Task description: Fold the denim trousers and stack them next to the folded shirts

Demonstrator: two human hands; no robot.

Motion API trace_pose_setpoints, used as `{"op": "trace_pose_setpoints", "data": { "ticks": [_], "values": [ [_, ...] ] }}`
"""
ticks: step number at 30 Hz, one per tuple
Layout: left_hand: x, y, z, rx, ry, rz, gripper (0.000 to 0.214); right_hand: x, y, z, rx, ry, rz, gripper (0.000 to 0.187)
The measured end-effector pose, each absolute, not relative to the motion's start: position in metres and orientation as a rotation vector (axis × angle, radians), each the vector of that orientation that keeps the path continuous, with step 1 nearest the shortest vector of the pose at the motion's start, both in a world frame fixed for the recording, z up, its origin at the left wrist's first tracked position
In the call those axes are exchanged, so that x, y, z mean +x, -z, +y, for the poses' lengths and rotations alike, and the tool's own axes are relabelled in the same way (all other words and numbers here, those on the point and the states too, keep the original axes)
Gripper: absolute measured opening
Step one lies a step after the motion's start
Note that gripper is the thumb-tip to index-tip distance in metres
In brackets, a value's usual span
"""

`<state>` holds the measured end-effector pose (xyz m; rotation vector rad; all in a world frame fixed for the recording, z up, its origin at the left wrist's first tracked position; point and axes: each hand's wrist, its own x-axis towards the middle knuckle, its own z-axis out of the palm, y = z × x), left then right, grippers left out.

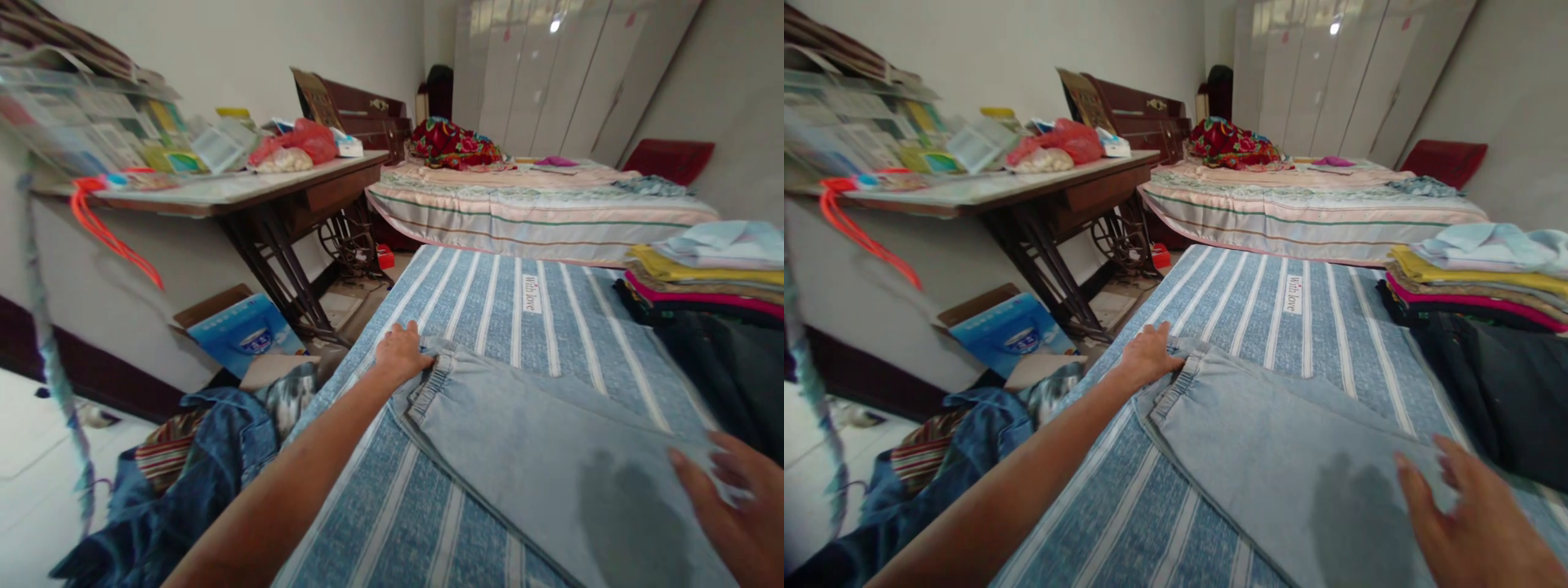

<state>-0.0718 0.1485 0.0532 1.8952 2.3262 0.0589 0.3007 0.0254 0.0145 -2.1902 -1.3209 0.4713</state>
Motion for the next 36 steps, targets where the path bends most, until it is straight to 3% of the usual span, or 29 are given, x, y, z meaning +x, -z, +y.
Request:
{"op": "trace_pose_setpoints", "data": {
  "ticks": [4,7,12,19,24,28,33,36],
  "values": [
    [-0.072,-0.052,0.145,1.860,-0.073,2.329,0.073,0.173,-0.039,0.064,-1.402,-0.419,-2.090,0.039],
    [-0.076,-0.054,0.143,1.845,-0.088,2.306,0.076,0.098,-0.031,0.098,-1.030,-0.414,-2.263,0.041],
    [-0.100,-0.060,0.136,1.839,-0.158,2.187,0.077,0.069,-0.001,0.123,-1.015,-0.353,-2.306,0.038],
    [-0.131,-0.054,0.125,1.897,-0.098,2.146,0.052,0.062,-0.008,0.126,-1.206,-0.303,-2.383,0.021],
    [-0.122,-0.065,0.112,1.958,-0.032,2.189,0.041,0.052,-0.013,0.128,-1.320,-0.243,-2.408,0.028],
    [-0.118,-0.069,0.095,1.930,-0.001,2.252,0.043,0.052,-0.016,0.128,-1.342,-0.251,-2.475,0.034],
    [-0.122,-0.059,0.081,1.759,-0.206,2.172,0.037,0.053,-0.019,0.129,-1.344,-0.274,-2.470,0.038],
    [-0.121,-0.057,0.077,1.688,-0.366,2.171,0.023,0.054,-0.019,0.131,-1.319,-0.351,-2.449,0.042]
  ]
}}
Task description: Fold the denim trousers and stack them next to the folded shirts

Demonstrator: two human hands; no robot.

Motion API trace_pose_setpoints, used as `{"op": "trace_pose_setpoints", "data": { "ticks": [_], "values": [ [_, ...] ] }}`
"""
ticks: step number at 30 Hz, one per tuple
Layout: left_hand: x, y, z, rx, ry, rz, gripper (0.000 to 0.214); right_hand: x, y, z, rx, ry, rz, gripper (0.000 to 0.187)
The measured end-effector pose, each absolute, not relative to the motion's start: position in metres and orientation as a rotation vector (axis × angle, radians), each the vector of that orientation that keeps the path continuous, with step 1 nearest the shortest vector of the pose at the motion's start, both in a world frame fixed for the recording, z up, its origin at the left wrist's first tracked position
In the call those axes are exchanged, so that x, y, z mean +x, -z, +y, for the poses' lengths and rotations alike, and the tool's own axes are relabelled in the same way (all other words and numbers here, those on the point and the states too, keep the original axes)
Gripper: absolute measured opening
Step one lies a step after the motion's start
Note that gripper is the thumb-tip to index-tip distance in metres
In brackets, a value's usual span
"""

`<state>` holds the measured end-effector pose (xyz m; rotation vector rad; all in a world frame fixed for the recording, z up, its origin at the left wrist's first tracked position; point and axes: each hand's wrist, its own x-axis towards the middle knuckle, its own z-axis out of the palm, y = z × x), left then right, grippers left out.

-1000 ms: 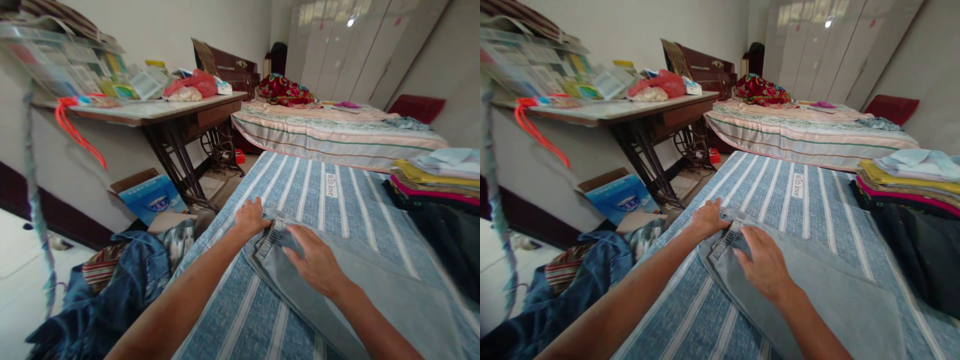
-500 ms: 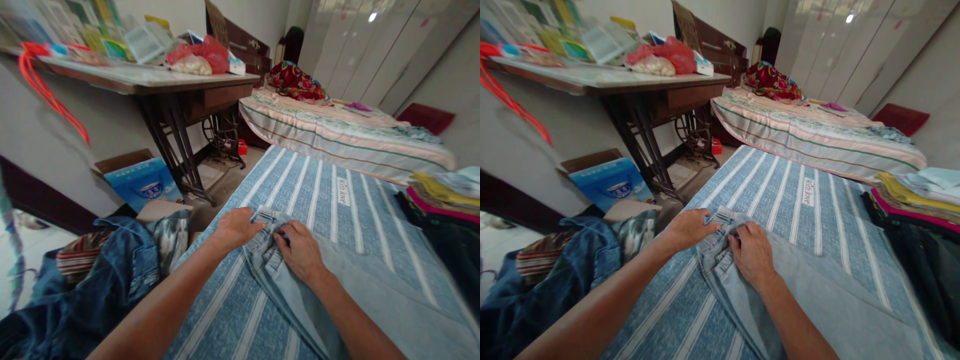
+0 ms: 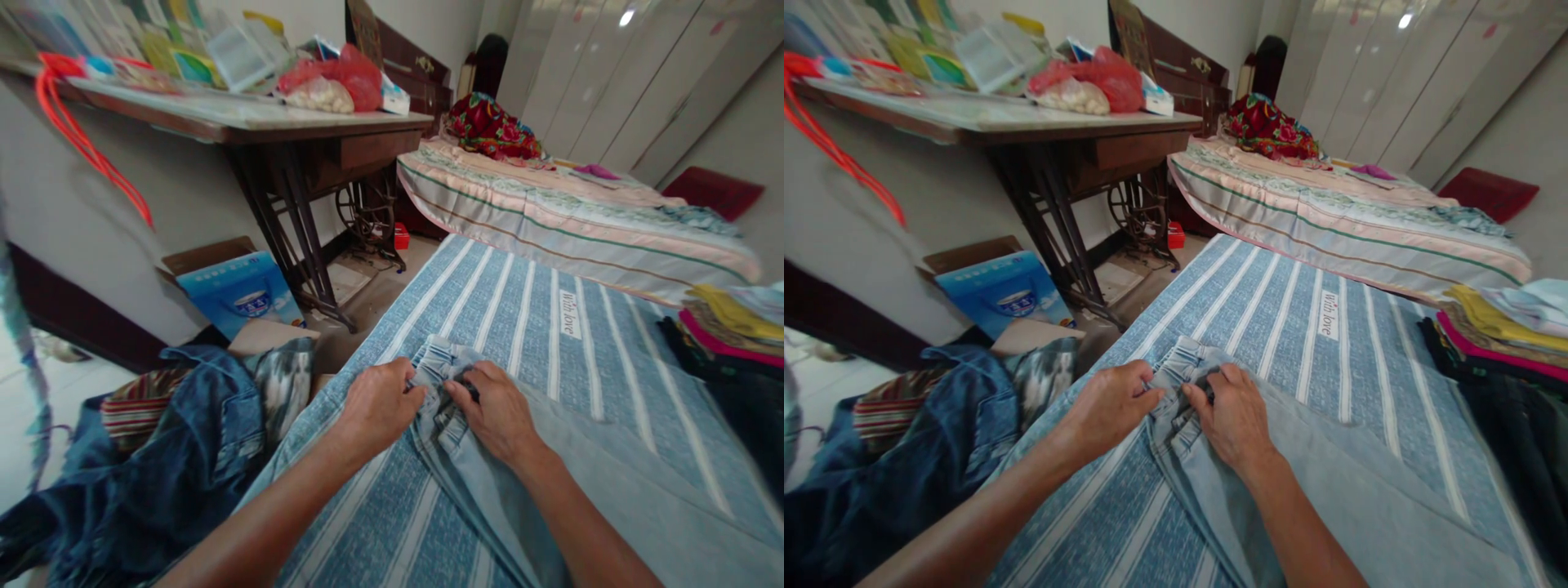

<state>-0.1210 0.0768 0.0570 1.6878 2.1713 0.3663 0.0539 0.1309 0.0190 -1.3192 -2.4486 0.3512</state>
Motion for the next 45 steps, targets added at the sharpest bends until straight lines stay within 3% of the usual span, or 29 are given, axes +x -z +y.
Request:
{"op": "trace_pose_setpoints", "data": {
  "ticks": [4,11,19,24,30,33,39,45],
  "values": [
    [-0.110,-0.060,0.071,1.716,-0.516,2.121,0.008,0.057,-0.020,0.135,-1.280,-0.495,-2.445,0.048],
    [-0.069,-0.050,0.048,1.967,-1.130,1.628,0.019,0.069,-0.034,0.151,-1.258,-0.948,-2.352,0.060],
    [-0.057,-0.048,0.032,1.880,-1.241,1.342,0.025,0.072,-0.044,0.168,-1.321,-1.298,-2.245,0.035],
    [-0.084,-0.044,0.063,1.081,-1.057,1.626,0.013,0.074,-0.041,0.165,-1.305,-1.229,-2.242,0.030],
    [-0.088,-0.036,0.089,0.440,-1.019,1.284,0.017,0.079,-0.036,0.165,-1.297,-1.149,-2.274,0.026],
    [-0.081,-0.035,0.093,0.432,-1.043,1.310,0.017,0.077,-0.039,0.165,-1.318,-1.079,-2.306,0.028],
    [-0.076,-0.030,0.090,0.709,-1.077,1.378,0.019,0.060,-0.054,0.153,-1.374,-0.816,-2.503,0.049],
    [-0.078,-0.024,0.091,0.973,-1.033,1.393,0.027,0.059,-0.058,0.153,-1.346,-0.882,-2.519,0.034]
  ]
}}
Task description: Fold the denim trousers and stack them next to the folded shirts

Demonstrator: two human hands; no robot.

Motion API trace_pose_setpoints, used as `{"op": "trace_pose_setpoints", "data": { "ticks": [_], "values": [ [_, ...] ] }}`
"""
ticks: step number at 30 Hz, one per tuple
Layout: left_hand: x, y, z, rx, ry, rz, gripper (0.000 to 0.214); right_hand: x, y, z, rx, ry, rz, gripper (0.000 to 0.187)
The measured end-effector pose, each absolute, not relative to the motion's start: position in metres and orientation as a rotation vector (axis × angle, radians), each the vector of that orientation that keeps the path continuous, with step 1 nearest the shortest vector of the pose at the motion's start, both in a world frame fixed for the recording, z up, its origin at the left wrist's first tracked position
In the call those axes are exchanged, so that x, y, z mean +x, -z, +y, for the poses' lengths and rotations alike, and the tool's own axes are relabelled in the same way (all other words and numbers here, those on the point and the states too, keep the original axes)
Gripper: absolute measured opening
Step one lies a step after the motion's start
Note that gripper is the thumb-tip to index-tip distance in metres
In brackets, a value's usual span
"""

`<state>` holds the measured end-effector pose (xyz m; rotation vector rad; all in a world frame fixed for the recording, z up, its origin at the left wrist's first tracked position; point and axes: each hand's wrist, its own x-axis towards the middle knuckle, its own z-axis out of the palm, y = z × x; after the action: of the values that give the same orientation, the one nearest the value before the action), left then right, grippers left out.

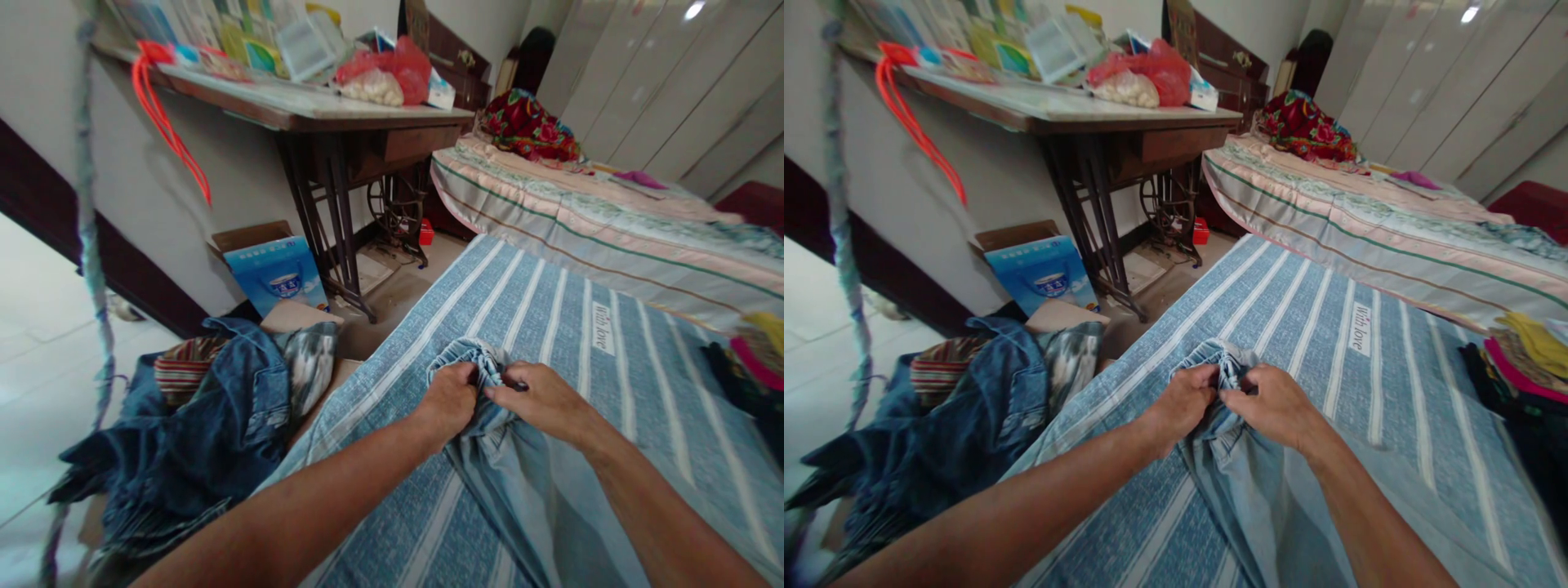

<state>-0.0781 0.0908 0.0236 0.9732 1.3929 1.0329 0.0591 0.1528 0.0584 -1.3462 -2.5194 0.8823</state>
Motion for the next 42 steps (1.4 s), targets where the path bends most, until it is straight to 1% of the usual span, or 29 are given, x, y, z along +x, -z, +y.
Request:
{"op": "trace_pose_setpoints", "data": {
  "ticks": [2,4,6,8,13,16,19,27,31,37,42],
  "values": [
    [-0.080,-0.023,0.092,1.066,-0.997,1.392,0.036,0.064,-0.058,0.158,-1.348,-1.015,-2.446,0.028],
    [-0.082,-0.022,0.093,1.196,-0.929,1.430,0.042,0.071,-0.059,0.165,-1.357,-1.257,-2.301,0.023],
    [-0.083,-0.023,0.092,1.393,-0.823,1.514,0.042,0.080,-0.062,0.173,-1.355,-1.501,-2.121,0.021],
    [-0.082,-0.024,0.090,1.627,-0.700,1.594,0.042,0.089,-0.065,0.182,-1.354,-1.672,-1.948,0.019],
    [-0.075,-0.027,0.092,1.981,-0.395,1.743,0.049,0.102,-0.069,0.201,-1.380,-1.844,-1.663,0.016],
    [-0.072,-0.030,0.101,2.028,-0.346,1.811,0.041,0.105,-0.070,0.205,-1.362,-1.893,-1.607,0.015],
    [-0.069,-0.031,0.115,1.995,-0.358,1.862,0.033,0.107,-0.072,0.206,-1.358,-1.864,-1.613,0.016],
    [-0.053,-0.026,0.143,1.814,-0.392,1.946,0.033,0.108,-0.077,0.207,-1.381,-1.776,-1.646,0.026],
    [-0.057,-0.031,0.147,1.704,-0.451,1.951,0.031,0.105,-0.077,0.205,-1.381,-1.790,-1.616,0.025],
    [-0.074,-0.032,0.139,1.551,-0.576,1.697,0.020,0.100,-0.076,0.204,-1.390,-1.832,-1.533,0.022],
    [-0.061,-0.023,0.135,1.004,-0.873,1.444,0.019,0.094,-0.082,0.200,-1.401,-1.779,-1.576,0.020]
  ]
}}
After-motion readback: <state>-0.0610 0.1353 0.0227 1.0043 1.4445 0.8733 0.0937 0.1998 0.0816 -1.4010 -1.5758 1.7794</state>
